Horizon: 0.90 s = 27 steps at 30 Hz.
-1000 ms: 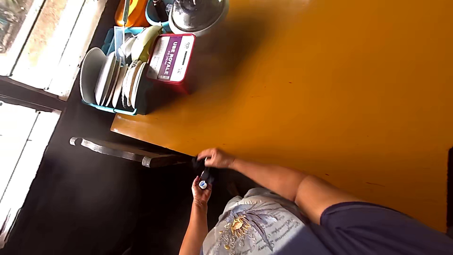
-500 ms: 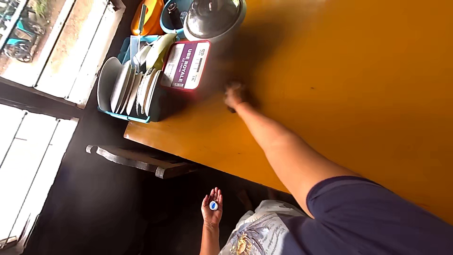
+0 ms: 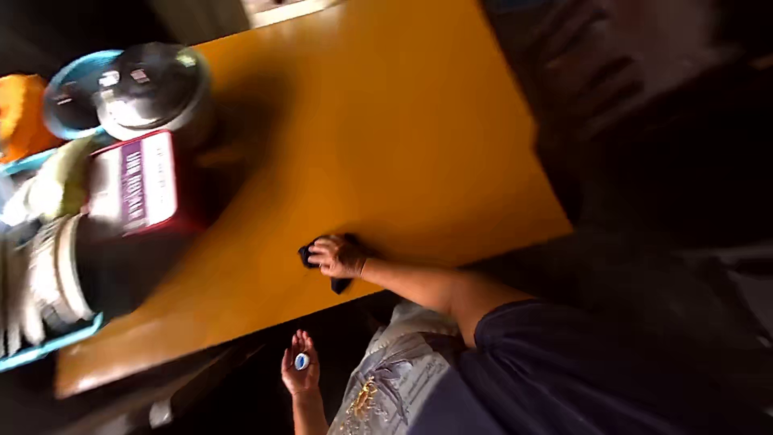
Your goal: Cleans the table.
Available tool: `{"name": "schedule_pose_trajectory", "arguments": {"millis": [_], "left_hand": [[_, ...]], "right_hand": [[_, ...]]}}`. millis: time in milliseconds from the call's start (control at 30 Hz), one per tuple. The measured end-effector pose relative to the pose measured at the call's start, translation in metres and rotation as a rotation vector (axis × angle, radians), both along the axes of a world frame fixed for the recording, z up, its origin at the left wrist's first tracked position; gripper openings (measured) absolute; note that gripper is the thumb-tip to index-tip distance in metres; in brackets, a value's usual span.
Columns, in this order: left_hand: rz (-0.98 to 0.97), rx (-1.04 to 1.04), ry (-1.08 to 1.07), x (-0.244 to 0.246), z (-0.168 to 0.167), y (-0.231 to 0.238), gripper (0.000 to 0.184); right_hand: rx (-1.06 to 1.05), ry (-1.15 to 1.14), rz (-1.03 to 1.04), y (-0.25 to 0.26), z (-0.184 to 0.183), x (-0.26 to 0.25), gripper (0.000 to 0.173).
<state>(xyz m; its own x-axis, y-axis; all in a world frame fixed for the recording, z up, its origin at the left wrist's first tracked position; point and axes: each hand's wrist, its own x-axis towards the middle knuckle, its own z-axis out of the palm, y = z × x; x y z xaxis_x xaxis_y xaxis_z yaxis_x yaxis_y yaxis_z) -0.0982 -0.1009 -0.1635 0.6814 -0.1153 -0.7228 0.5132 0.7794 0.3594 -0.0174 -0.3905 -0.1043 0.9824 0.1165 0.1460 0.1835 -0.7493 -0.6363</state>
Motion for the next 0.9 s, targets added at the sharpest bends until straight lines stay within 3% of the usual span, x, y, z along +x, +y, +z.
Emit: {"name": "schedule_pose_trajectory", "arguments": {"millis": [133,233,300,367,467,567,633,700,733,900], "left_hand": [[-0.109,-0.017,-0.024,0.0,-0.007,0.003,0.046],[-0.167,-0.014,-0.019,0.0,-0.013,0.001,0.046],[-0.206,-0.002,-0.031,0.0,-0.012,-0.005,0.046],[-0.243,-0.004,-0.036,-0.005,-0.006,-0.014,0.046],[-0.318,0.011,-0.02,-0.019,0.0,-0.036,0.046],[-0.386,0.032,-0.003,-0.037,0.003,-0.062,0.046],[-0.411,0.04,-0.007,-0.047,0.005,-0.085,0.046],[-0.422,0.052,-0.015,-0.059,0.01,-0.107,0.046],[-0.422,0.057,-0.02,-0.064,0.013,-0.117,0.047],[-0.399,0.093,-0.049,-0.104,0.028,-0.161,0.047]], "right_hand": [[-0.148,-0.113,-0.614,-0.164,-0.011,-0.093,0.031],[-0.156,0.026,-1.062,-0.266,-0.008,-0.174,0.035],[-0.122,0.164,-1.335,-0.309,-0.001,-0.202,0.039],[-0.106,0.267,-1.518,-0.313,0.008,-0.193,0.042],[-0.089,0.286,-1.347,-0.245,0.013,-0.152,0.047],[-0.142,0.139,-0.831,-0.148,0.004,-0.136,0.04],[-0.092,0.087,-0.501,-0.124,0.001,-0.146,0.037],[-0.034,0.068,-0.334,-0.143,0.0,-0.165,0.037],[-0.024,0.049,-0.344,-0.162,0.0,-0.175,0.036],[-0.085,0.08,-0.74,-0.326,0.008,-0.218,0.036]]}}
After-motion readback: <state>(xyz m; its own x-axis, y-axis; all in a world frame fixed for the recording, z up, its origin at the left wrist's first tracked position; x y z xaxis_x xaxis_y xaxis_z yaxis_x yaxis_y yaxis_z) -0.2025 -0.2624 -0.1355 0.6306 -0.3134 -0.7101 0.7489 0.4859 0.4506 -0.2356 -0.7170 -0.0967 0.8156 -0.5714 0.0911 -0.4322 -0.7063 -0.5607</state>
